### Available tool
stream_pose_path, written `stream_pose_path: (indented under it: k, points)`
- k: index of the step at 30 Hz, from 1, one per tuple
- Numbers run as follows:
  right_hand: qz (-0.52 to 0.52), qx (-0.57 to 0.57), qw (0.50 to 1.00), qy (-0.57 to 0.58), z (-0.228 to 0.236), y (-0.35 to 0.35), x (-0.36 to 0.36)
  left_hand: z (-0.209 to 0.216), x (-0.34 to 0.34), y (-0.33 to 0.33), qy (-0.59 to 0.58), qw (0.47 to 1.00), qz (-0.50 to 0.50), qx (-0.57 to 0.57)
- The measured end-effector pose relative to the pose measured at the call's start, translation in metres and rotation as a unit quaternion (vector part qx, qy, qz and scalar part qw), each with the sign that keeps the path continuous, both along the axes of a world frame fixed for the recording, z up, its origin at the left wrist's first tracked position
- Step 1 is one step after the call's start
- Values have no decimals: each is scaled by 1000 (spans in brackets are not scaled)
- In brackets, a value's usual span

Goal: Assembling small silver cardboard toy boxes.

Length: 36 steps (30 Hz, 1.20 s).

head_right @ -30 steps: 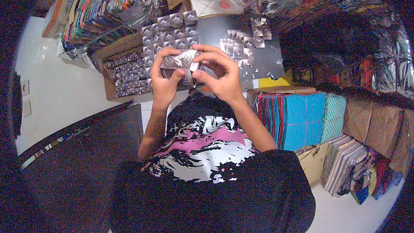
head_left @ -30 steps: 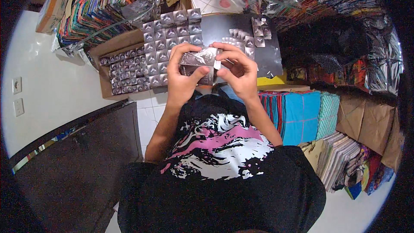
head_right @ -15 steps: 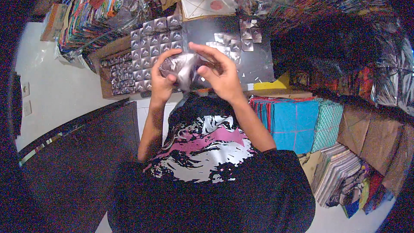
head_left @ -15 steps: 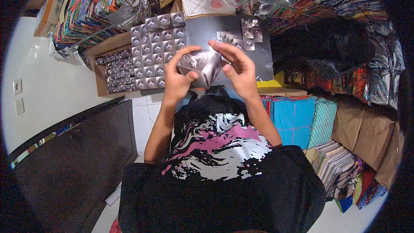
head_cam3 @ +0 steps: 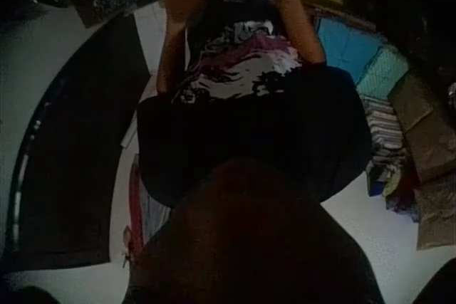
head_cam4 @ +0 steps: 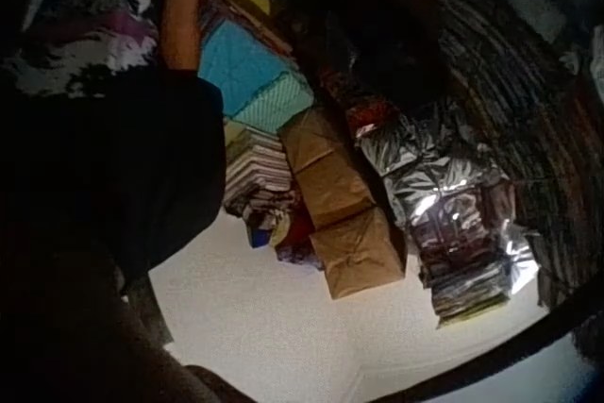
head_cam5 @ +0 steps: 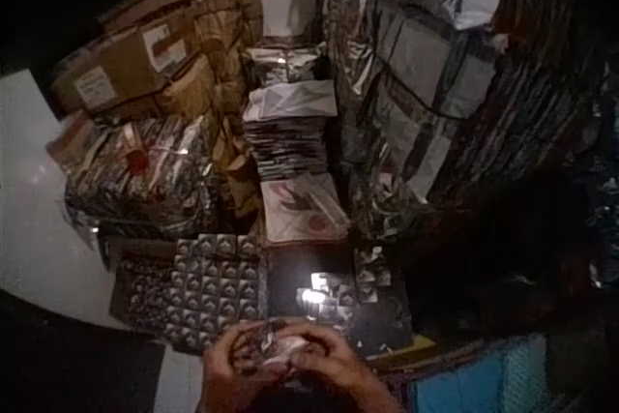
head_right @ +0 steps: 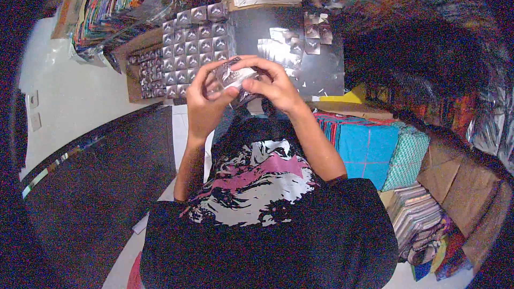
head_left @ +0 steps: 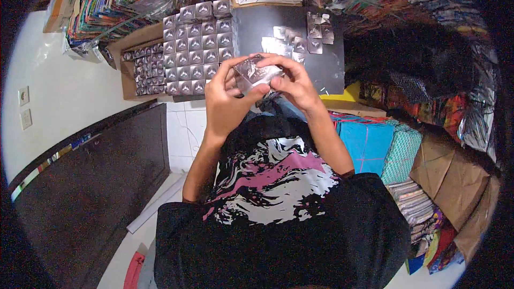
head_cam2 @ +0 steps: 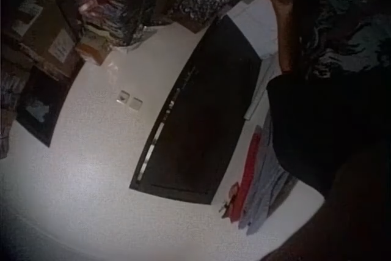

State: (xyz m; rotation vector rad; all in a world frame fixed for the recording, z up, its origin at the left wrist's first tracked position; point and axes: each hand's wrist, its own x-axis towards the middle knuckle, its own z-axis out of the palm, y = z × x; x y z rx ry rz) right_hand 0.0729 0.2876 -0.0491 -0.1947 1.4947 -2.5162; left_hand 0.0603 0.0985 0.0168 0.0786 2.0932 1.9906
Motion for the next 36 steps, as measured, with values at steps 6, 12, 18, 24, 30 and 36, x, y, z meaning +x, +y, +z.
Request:
stream_pose_path:
  k: [6,12,18,24,30,36]
  points:
    - [-10,49,999,13,7,-21,-14,-9,-10,-27,-7,1000,3,14]
    - [-24,65,997,30,16,-60,-26,-15,-28,-66,-3,1000,5,20]
    - [-41,92,995,3,11,-107,-45,-33,-59,-112,3,999,-21,46]
    - [-49,103,993,-31,5,-148,-64,-33,-84,-155,-24,997,-33,62]
    - [-80,108,987,-89,1,-181,-87,-33,-105,-188,188,971,-61,-136]
    - [-105,106,974,-174,5,-206,-92,-66,-160,-239,232,952,-108,-171]
